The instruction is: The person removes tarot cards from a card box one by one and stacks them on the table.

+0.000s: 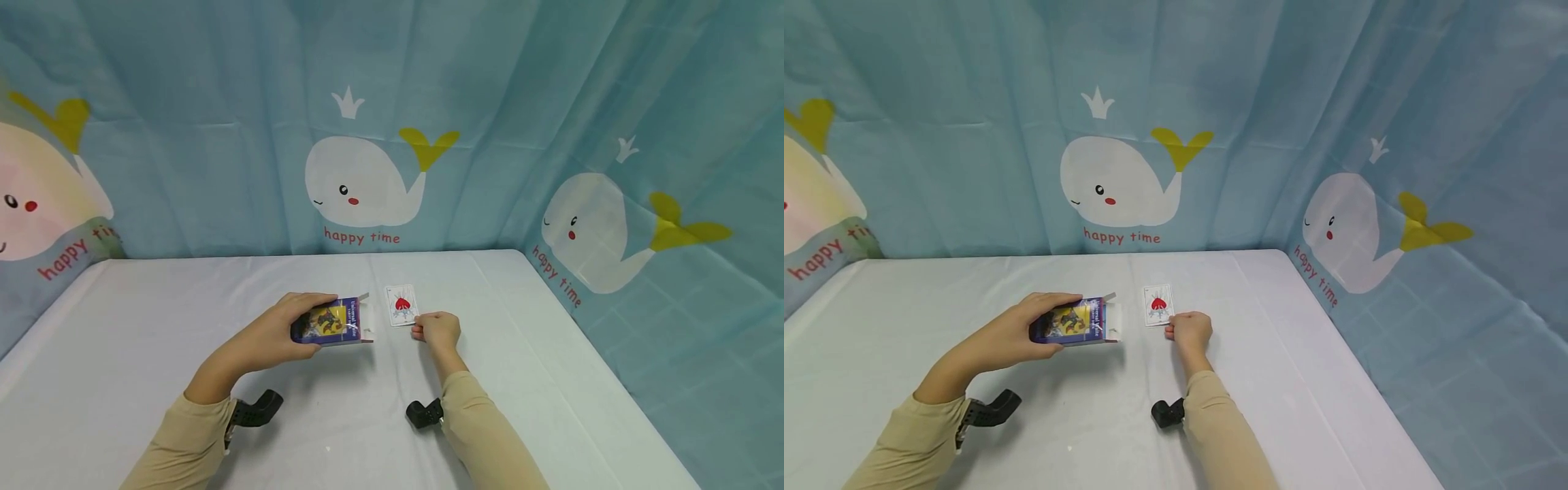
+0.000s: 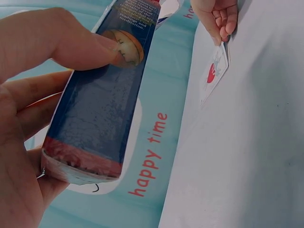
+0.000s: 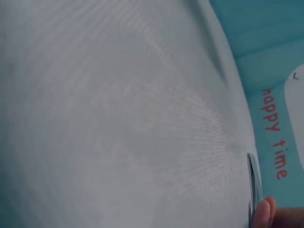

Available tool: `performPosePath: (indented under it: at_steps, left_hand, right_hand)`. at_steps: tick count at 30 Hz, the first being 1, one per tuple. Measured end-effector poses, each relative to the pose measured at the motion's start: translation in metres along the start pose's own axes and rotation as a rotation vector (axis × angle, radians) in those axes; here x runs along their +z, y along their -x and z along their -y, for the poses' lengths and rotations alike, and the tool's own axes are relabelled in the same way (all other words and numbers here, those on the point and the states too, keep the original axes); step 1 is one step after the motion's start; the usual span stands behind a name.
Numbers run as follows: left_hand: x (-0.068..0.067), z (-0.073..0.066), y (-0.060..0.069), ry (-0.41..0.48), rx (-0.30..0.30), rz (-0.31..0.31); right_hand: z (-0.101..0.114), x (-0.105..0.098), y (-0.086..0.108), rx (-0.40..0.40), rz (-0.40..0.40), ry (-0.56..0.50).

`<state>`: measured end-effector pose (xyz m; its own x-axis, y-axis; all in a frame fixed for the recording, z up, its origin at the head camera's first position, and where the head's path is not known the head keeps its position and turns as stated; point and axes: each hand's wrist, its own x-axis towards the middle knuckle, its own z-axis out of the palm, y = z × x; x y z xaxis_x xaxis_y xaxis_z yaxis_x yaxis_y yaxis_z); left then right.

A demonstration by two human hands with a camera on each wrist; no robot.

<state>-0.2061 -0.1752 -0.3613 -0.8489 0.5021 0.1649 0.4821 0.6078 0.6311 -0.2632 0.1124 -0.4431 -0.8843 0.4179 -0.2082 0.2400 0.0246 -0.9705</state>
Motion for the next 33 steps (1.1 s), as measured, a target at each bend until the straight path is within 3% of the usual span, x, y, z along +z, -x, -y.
performPosePath:
  at_steps: [14, 33]
  left_hand:
    - [-0.0003, 0.0021, 0.0002, -0.005, 0.008, -0.003]
    - [0.0006, 0.0019, -0.0005, -0.001, 0.025, -0.004]
  right_hand:
    - [-0.0008, 0.0009, -0.0004, -0.027, 0.002, 0.024]
    - [0.0017, 0.0014, -0.0054, 0.021, 0.01, 0.124]
